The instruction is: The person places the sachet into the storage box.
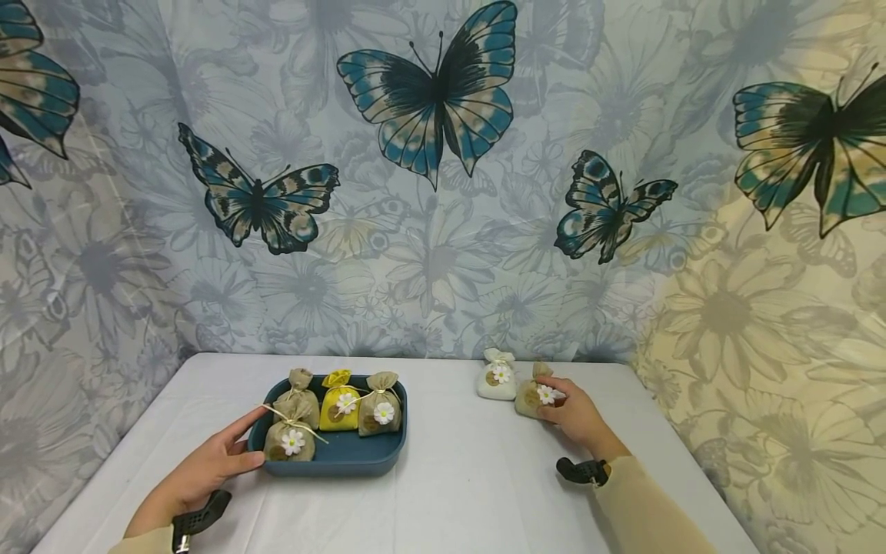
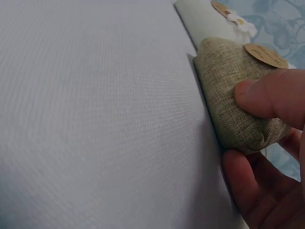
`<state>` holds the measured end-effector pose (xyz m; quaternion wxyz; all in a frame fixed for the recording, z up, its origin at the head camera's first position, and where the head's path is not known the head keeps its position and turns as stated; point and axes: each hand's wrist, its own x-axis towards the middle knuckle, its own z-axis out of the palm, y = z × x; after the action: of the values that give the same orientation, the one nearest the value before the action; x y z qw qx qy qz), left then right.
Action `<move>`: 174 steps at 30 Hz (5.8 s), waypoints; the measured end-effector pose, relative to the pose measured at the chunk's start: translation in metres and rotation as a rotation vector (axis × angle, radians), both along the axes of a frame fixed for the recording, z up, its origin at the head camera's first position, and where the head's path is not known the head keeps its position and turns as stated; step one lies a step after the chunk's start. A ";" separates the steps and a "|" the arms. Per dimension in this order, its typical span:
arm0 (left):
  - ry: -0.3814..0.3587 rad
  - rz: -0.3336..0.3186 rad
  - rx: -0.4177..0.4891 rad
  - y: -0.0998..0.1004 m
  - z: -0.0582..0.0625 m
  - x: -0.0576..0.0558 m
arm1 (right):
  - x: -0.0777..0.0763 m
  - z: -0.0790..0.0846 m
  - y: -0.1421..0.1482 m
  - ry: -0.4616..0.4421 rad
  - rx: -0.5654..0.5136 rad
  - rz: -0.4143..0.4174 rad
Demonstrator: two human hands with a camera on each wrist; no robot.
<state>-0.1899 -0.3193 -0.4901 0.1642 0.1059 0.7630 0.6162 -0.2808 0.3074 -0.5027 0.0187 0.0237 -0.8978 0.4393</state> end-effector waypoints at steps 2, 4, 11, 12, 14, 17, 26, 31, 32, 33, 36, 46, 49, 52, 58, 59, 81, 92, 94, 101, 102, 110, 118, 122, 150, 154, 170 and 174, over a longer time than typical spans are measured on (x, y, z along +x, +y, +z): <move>0.001 0.000 -0.001 0.000 0.000 0.000 | 0.001 0.001 -0.001 0.006 -0.004 -0.001; 0.003 -0.001 -0.002 0.000 0.000 0.001 | 0.003 0.001 0.000 -0.001 -0.041 -0.004; -0.002 0.000 0.002 0.000 0.000 0.000 | 0.007 0.000 0.007 -0.035 -0.242 -0.023; -0.003 0.002 0.003 0.000 0.000 0.000 | 0.007 0.000 0.008 -0.038 -0.266 -0.027; -0.006 0.005 0.003 0.000 0.000 0.000 | 0.007 -0.001 0.010 -0.040 -0.302 -0.035; -0.009 0.006 0.007 0.000 0.000 0.000 | 0.008 -0.002 0.014 -0.045 -0.351 -0.039; -0.013 0.006 0.003 0.001 0.000 0.000 | 0.011 0.002 0.021 0.003 -0.478 -0.094; -0.016 0.008 0.003 0.001 0.000 0.000 | 0.013 0.009 0.022 0.004 -0.614 -0.088; -0.016 0.007 0.004 0.001 0.000 0.000 | 0.014 0.010 0.023 0.007 -0.652 -0.084; -0.016 0.008 0.004 0.001 0.000 0.000 | 0.014 0.011 0.023 0.008 -0.681 -0.076; -0.015 0.007 0.008 0.001 0.000 0.000 | 0.016 0.017 0.022 0.021 -0.729 -0.050; -0.009 0.008 0.005 0.000 -0.001 0.001 | 0.028 0.055 -0.016 0.109 -0.698 0.077; -0.011 0.003 0.008 -0.001 -0.001 0.001 | 0.032 0.068 -0.032 0.132 -0.643 0.106; -0.011 0.000 0.012 -0.001 -0.001 0.001 | 0.036 0.081 -0.047 0.132 -0.614 0.128; -0.004 -0.006 0.015 0.000 0.000 0.001 | 0.046 0.103 -0.075 0.125 -0.570 0.168; -0.003 -0.007 0.017 0.000 0.000 0.001 | 0.048 0.106 -0.079 0.130 -0.560 0.178; -0.009 0.009 0.015 0.002 0.000 0.000 | 0.079 0.156 -0.172 0.136 -0.560 0.400; -0.007 0.010 0.005 0.001 0.001 0.001 | 0.078 0.156 -0.224 0.180 -0.230 0.410; -0.007 0.010 0.008 0.001 0.001 0.001 | 0.076 0.151 -0.234 0.169 -0.187 0.420; -0.007 0.004 0.006 0.001 0.001 0.001 | 0.067 0.130 -0.264 0.087 -0.188 0.432; -0.007 0.005 0.006 0.001 0.001 0.001 | 0.066 0.128 -0.267 0.081 -0.192 0.428; -0.004 0.013 0.008 0.003 0.002 0.001 | 0.060 0.110 -0.290 0.037 -0.209 0.434; -0.006 0.011 0.002 0.003 0.002 0.001 | 0.053 0.074 -0.305 -0.029 -0.162 0.437; -0.005 0.013 -0.007 0.003 0.002 0.000 | 0.048 0.062 -0.309 -0.014 -0.113 0.448; 0.004 0.006 0.002 -0.001 0.001 0.000 | 0.035 0.049 -0.332 0.036 0.264 0.533; 0.009 0.009 0.000 -0.002 0.000 0.000 | 0.035 0.048 -0.335 0.016 0.246 0.550; 0.000 -0.001 0.006 0.000 0.001 0.001 | 0.037 0.052 -0.335 -0.056 0.217 0.607; 0.000 -0.003 0.012 0.000 0.001 0.000 | 0.040 0.057 -0.333 -0.050 0.279 0.603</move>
<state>-0.1898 -0.3196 -0.4896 0.1645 0.1078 0.7592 0.6204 -0.2404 -0.0254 -0.4455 -0.1375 0.2801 -0.9021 0.2982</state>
